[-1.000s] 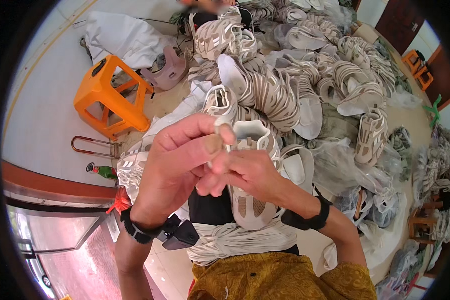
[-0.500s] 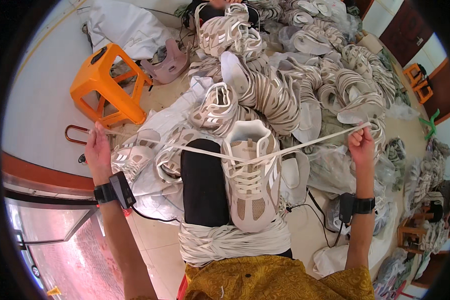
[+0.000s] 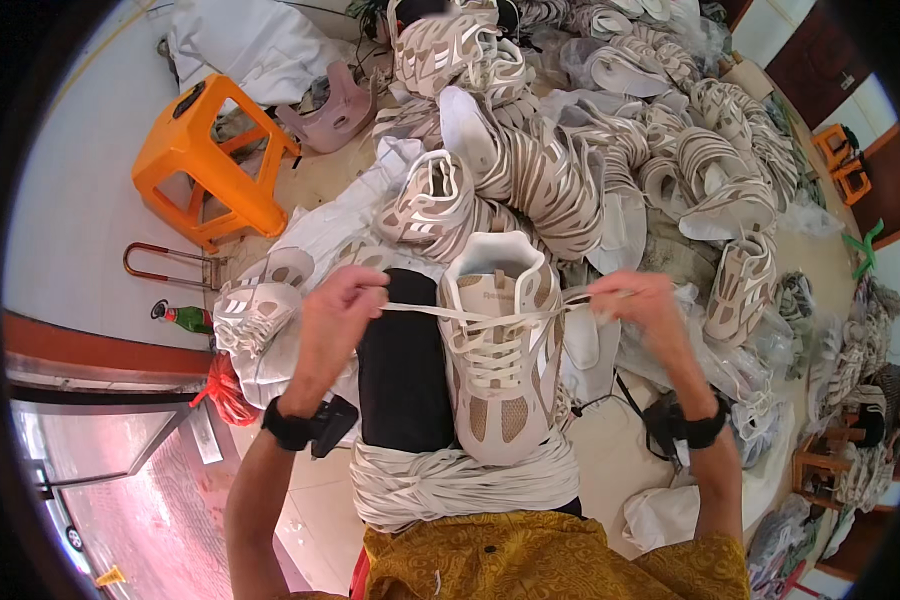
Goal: Lacing and preparing shoe uppers in a manufacturing setting.
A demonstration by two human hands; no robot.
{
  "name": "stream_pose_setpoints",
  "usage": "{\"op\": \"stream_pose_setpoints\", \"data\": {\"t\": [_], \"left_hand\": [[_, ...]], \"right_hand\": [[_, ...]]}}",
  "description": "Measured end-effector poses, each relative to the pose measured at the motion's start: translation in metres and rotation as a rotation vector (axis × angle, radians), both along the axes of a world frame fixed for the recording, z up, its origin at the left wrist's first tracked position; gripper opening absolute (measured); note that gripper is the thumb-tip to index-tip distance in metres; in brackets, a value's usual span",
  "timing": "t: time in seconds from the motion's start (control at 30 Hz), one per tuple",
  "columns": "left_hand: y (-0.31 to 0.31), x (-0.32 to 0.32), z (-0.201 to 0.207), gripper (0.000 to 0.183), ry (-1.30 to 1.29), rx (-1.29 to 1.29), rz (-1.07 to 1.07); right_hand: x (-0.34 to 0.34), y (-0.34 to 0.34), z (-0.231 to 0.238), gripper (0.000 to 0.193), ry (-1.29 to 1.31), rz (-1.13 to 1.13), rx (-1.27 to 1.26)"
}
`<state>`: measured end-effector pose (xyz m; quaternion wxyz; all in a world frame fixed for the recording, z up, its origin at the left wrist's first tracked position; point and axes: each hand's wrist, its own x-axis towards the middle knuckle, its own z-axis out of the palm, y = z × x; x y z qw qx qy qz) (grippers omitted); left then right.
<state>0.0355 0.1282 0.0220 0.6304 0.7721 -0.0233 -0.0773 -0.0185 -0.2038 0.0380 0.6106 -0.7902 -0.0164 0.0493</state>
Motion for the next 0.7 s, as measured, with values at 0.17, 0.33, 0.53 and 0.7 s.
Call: {"op": "stream_pose_setpoints", "data": {"t": [0.17, 0.33, 0.53, 0.7], "left_hand": [[-0.009, -0.005, 0.01, 0.012, -0.131, 0.228, -0.149], [0.024, 0.012, 0.011, 0.013, -0.027, 0.076, -0.049], [0.059, 0.021, 0.019, 0.017, -0.003, 0.019, 0.096], [0.078, 0.027, 0.019, 0.021, 0.031, -0.056, 0.175]], "right_hand": [[0.008, 0.04, -0.026, 0.018, -0.391, 0.318, -0.44], [0.012, 0.048, -0.026, 0.011, -0.439, 0.341, -0.606], [0.004, 0.052, -0.028, 0.012, -0.364, 0.365, -0.769], [0.006, 0.051, -0.029, 0.012, -0.271, 0.237, -0.585]]}}
